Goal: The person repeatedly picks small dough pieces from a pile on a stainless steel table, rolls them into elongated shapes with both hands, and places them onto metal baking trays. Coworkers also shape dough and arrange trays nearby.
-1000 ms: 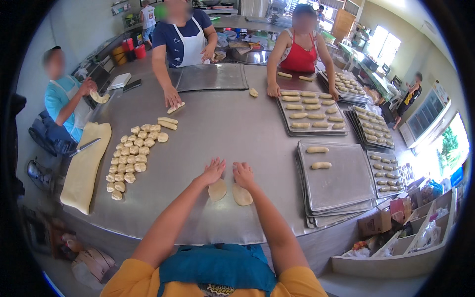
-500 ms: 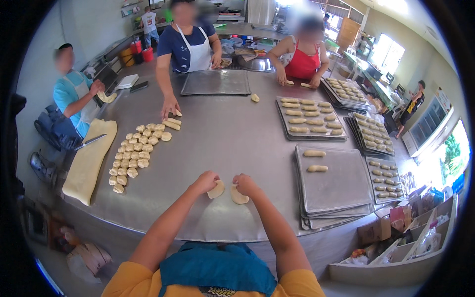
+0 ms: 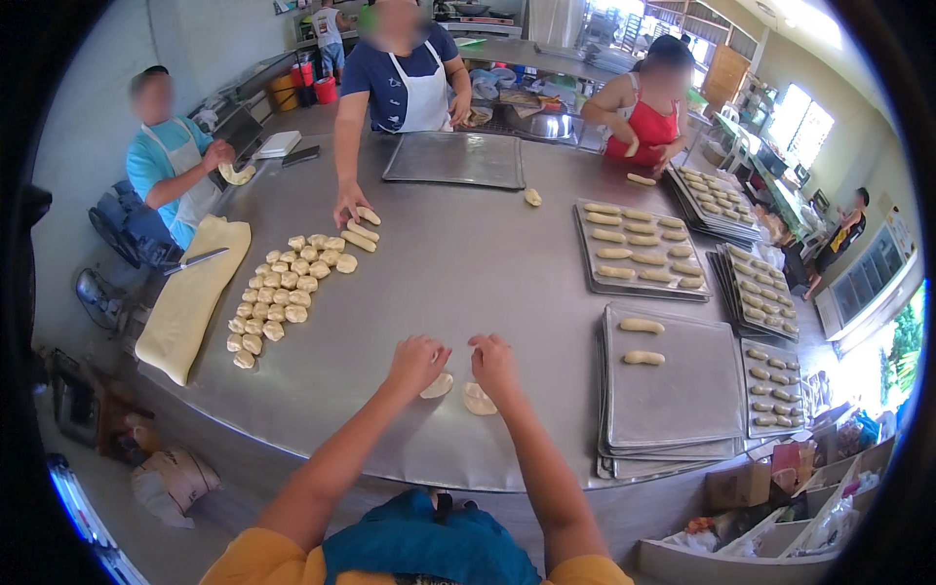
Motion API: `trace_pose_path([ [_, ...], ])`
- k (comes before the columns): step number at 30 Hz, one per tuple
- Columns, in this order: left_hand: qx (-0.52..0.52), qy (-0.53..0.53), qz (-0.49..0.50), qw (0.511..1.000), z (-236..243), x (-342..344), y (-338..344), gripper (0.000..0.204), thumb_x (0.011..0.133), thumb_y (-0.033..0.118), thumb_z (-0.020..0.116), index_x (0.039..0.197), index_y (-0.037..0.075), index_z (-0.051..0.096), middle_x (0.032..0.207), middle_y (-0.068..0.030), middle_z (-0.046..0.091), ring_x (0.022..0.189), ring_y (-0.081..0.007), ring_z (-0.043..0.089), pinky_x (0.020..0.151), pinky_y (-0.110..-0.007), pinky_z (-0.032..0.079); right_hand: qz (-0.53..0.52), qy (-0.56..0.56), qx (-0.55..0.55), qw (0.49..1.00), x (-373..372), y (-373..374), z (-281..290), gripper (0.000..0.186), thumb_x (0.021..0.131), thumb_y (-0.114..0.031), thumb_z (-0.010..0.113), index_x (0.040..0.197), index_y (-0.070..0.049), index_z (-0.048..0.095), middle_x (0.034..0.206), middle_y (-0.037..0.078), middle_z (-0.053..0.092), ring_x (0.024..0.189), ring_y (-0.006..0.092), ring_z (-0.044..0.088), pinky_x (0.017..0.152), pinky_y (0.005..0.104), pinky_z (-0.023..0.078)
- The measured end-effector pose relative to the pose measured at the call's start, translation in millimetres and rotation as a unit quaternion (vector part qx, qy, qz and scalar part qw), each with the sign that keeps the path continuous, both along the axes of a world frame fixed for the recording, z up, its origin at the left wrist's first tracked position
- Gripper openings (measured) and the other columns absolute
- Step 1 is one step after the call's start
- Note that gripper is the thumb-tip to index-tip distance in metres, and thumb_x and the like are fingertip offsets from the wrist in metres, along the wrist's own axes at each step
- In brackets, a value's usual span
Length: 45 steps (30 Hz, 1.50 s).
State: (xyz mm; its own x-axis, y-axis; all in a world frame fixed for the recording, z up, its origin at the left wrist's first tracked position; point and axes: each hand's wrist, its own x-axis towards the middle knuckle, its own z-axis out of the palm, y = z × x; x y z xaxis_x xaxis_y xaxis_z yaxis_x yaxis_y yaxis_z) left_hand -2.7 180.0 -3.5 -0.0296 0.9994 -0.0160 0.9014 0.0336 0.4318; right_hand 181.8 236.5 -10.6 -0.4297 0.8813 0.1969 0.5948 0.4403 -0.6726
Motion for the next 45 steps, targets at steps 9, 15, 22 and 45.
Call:
trace_pose_path([
  [9,0.164,0.036,0.044,0.985,-79,26,19,0.045,0.103,0.029,0.045,0.147,0.017,0.045,0.151,-0.0185,0.040,0.144,-0.0374,0.033,0.114,-0.055,0.028,-0.078,-0.110,0.121,0.983,-34,-8,-62,0.015,0.093,-0.021,0.056,0.102,-0.011,0.060,0.101,0.013,0.060,0.097,0.0350,0.056,0.085,0.0475,0.044],
  [15,0.110,0.038,0.006,0.993,-65,28,-23,0.052,0.103,0.035,0.044,0.153,0.020,0.040,0.159,-0.0187,0.031,0.147,-0.0395,0.028,0.115,-0.060,0.025,-0.080,-0.132,0.104,0.982,-20,-50,-58,0.036,0.096,-0.030,0.055,0.127,-0.011,0.057,0.125,0.014,0.058,0.118,0.0373,0.052,0.100,0.0487,0.040],
  [22,0.046,0.013,-0.004,0.999,-58,42,-143,0.056,0.101,0.045,0.048,0.154,0.034,0.037,0.161,-0.0246,0.022,0.147,-0.0490,0.023,0.113,-0.067,0.020,0.012,-0.151,0.044,0.988,34,-174,-55,0.059,0.100,-0.039,0.049,0.152,-0.012,0.040,0.158,0.020,0.034,0.146,0.0468,0.025,0.119,0.0573,0.021],
  [45,0.118,0.038,0.120,0.985,-80,-18,131,0.052,0.102,0.041,0.043,0.152,0.027,0.042,0.164,-0.0203,0.018,0.152,-0.0371,0.016,0.118,-0.062,0.016,-0.153,-0.156,0.072,0.973,-68,101,-64,0.060,0.097,-0.050,0.050,0.151,-0.027,0.043,0.161,0.022,0.026,0.147,0.0545,0.014,0.115,0.0699,0.012],
])
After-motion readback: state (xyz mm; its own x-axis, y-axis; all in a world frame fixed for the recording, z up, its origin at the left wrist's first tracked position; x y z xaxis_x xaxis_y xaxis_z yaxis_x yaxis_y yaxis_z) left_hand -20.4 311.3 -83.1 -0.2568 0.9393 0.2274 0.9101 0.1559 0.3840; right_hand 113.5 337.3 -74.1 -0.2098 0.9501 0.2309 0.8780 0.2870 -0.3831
